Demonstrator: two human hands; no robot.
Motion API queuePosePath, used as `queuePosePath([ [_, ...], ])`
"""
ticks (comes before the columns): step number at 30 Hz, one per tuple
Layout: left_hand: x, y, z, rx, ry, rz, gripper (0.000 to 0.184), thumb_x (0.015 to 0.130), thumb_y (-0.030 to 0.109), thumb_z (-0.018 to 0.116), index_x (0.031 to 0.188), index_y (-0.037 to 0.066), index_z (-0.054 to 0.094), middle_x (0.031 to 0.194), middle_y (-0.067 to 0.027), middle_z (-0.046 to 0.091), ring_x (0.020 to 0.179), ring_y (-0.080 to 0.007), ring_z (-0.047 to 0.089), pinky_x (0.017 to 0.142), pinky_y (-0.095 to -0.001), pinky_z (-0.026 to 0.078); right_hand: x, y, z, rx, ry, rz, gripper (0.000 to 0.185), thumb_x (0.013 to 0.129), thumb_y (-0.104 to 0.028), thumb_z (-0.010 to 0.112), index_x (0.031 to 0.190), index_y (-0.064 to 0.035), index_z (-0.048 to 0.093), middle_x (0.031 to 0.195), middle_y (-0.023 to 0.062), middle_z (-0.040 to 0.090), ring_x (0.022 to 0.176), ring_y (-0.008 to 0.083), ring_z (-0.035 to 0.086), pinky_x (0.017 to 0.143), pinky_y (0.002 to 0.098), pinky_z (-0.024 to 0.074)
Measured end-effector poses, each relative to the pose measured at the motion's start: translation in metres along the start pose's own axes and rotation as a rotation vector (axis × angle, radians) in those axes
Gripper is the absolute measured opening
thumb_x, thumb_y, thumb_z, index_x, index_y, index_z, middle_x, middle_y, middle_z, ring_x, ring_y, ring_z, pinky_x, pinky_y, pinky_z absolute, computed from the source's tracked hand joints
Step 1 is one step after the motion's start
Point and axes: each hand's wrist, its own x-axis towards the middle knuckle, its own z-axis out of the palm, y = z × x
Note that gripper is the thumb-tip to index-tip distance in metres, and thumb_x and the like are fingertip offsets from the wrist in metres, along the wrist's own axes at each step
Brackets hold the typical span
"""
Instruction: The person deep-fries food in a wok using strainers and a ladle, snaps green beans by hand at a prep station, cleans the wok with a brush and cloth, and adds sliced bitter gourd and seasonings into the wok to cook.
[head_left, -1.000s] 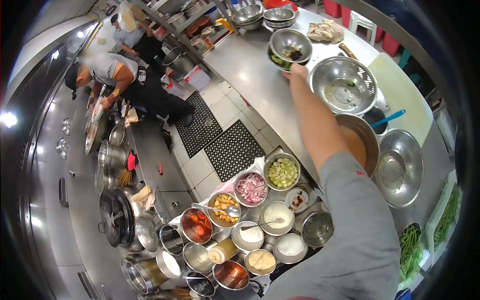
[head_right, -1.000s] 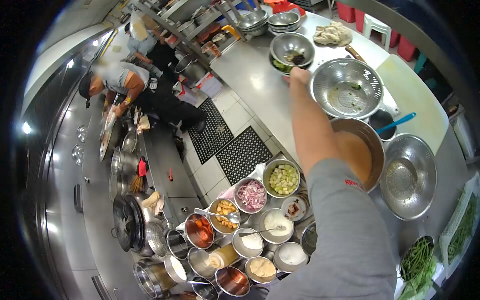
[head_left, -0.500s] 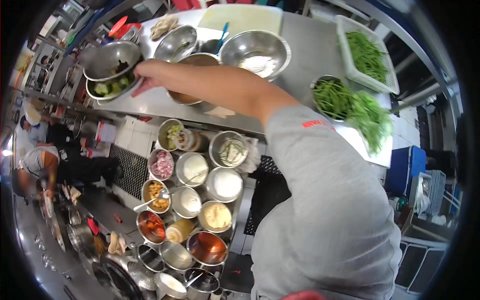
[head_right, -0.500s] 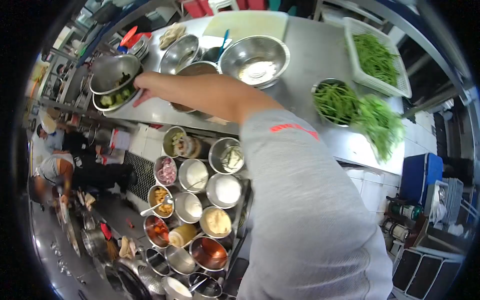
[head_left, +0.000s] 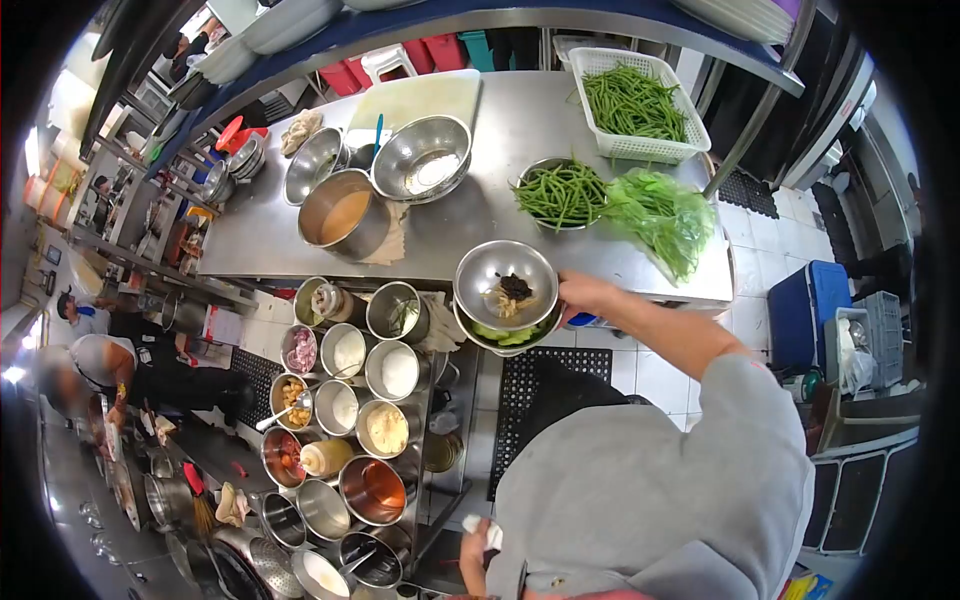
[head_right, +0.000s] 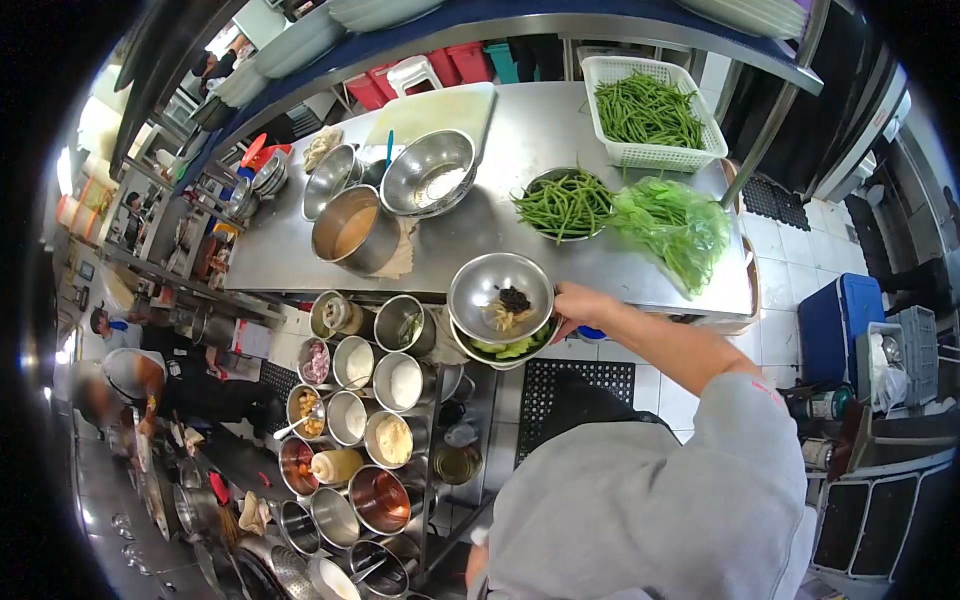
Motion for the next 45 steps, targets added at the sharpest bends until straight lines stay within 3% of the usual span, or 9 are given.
queuePosePath([
  [5, 0.033, 0.103, 0.02, -0.194, -0.133, 0.312, 0.028, 0.088, 0.027, 0.063, 0.104, 0.004, 0.061, 0.095, -0.0031, 0.064, 0.084, -0.0136, 0.059, 0.075, -0.0286, 0.047, 0.037, 0.015, -0.039, 0.074, 0.104, -0.053, 0.043, 0.085, -0.021, 0.058, 0.118, 0.0059, 0.053, 0.102, 0.0195, 0.063, 0.078, 0.0277, 0.067, 0.064, 0.0403, 0.0596],
  [13, -0.008, 0.371, 0.144, 0.151, -0.023, 0.904, 0.022, 0.085, 0.022, 0.066, 0.09, 0.0, 0.063, 0.085, -0.0032, 0.065, 0.079, -0.0108, 0.059, 0.072, -0.0282, 0.047, 0.082, -0.045, -0.102, 0.004, 0.146, -0.075, 0.034, 0.083, -0.017, 0.059, 0.112, 0.0006, 0.059, 0.101, 0.0141, 0.064, 0.08, 0.0242, 0.067, 0.065, 0.0368, 0.0597],
  [19, -0.029, 0.487, 0.197, 0.478, 0.002, 1.011, 0.072, 0.08, 0.024, 0.07, 0.137, -0.001, 0.034, 0.108, -0.0174, 0.062, 0.098, -0.0228, 0.061, 0.087, -0.0312, 0.046, 0.093, -0.069, -0.122, 0.025, 0.077, -0.152, 0.045, 0.087, -0.018, 0.057, 0.127, -0.0014, 0.046, 0.108, 0.0115, 0.061, 0.093, 0.0236, 0.063, 0.067, 0.0356, 0.0596],
  [22, -0.02, 0.513, 0.207, 0.48, -0.07, 1.026, 0.073, 0.075, 0.025, 0.071, 0.137, 0.004, 0.038, 0.11, -0.0239, 0.061, 0.102, -0.0345, 0.06, 0.089, -0.0367, 0.046, 0.096, -0.056, -0.121, 0.072, 0.032, -0.1, 0.047, 0.086, -0.021, 0.059, 0.129, -0.0053, 0.046, 0.115, 0.0119, 0.057, 0.095, 0.0229, 0.063, 0.067, 0.0362, 0.0593],
  [32, -0.004, 0.509, 0.214, 0.741, 0.232, 1.221, 0.045, 0.07, 0.024, 0.074, 0.109, 0.004, 0.062, 0.107, -0.0198, 0.057, 0.096, -0.0339, 0.06, 0.083, -0.0391, 0.048, 0.07, -0.013, -0.106, 0.086, 0.306, 0.037, 0.054, 0.086, -0.026, 0.06, 0.128, -0.0025, 0.037, 0.098, 0.0188, 0.064, 0.079, 0.0317, 0.067, 0.06, 0.0384, 0.0567],
  [34, -0.004, 0.507, 0.216, 0.632, 0.216, 1.192, 0.044, 0.07, 0.023, 0.074, 0.107, 0.002, 0.062, 0.104, -0.019, 0.059, 0.094, -0.0338, 0.06, 0.083, -0.0384, 0.048, 0.079, 0.001, -0.106, -0.426, 0.612, -0.514, 0.046, 0.083, -0.021, 0.062, 0.119, -0.0006, 0.041, 0.094, 0.0245, 0.064, 0.075, 0.0406, 0.065, 0.066, 0.0438, 0.0526],
  [36, -0.002, 0.509, 0.213, 0.525, 0.206, 1.164, 0.043, 0.07, 0.023, 0.074, 0.105, 0.0, 0.062, 0.101, -0.0181, 0.061, 0.092, -0.0336, 0.061, 0.082, -0.0376, 0.048, 0.069, -0.009, -0.102, -0.396, 0.596, -0.486, 0.042, 0.082, -0.018, 0.062, 0.115, -0.0001, 0.042, 0.092, 0.026, 0.064, 0.078, 0.0427, 0.064, 0.068, 0.045, 0.0505],
  [41, 0.015, 0.514, 0.221, 0.41, -0.143, 0.829, 0.048, 0.07, 0.027, 0.075, 0.107, 0.0, 0.063, 0.097, -0.0149, 0.067, 0.085, -0.0247, 0.066, 0.077, -0.0336, 0.051, 0.062, -0.014, -0.087, -0.446, 0.663, -0.599, 0.039, 0.081, -0.011, 0.062, 0.115, -0.0002, 0.045, 0.085, 0.0259, 0.064, 0.081, 0.0442, 0.063, 0.068, 0.0448, 0.0491],
  [45, 0.022, 0.512, 0.24, 0.195, -0.117, 0.889, 0.042, 0.073, 0.023, 0.077, 0.103, -0.002, 0.064, 0.089, -0.009, 0.068, 0.076, -0.0144, 0.065, 0.068, -0.0282, 0.052, 0.052, -0.028, -0.075, -0.348, 0.642, -0.537, 0.044, 0.082, -0.006, 0.059, 0.122, -0.0014, 0.043, 0.069, 0.0192, 0.063, 0.056, 0.0295, 0.064, 0.053, 0.0395, 0.0485],
])
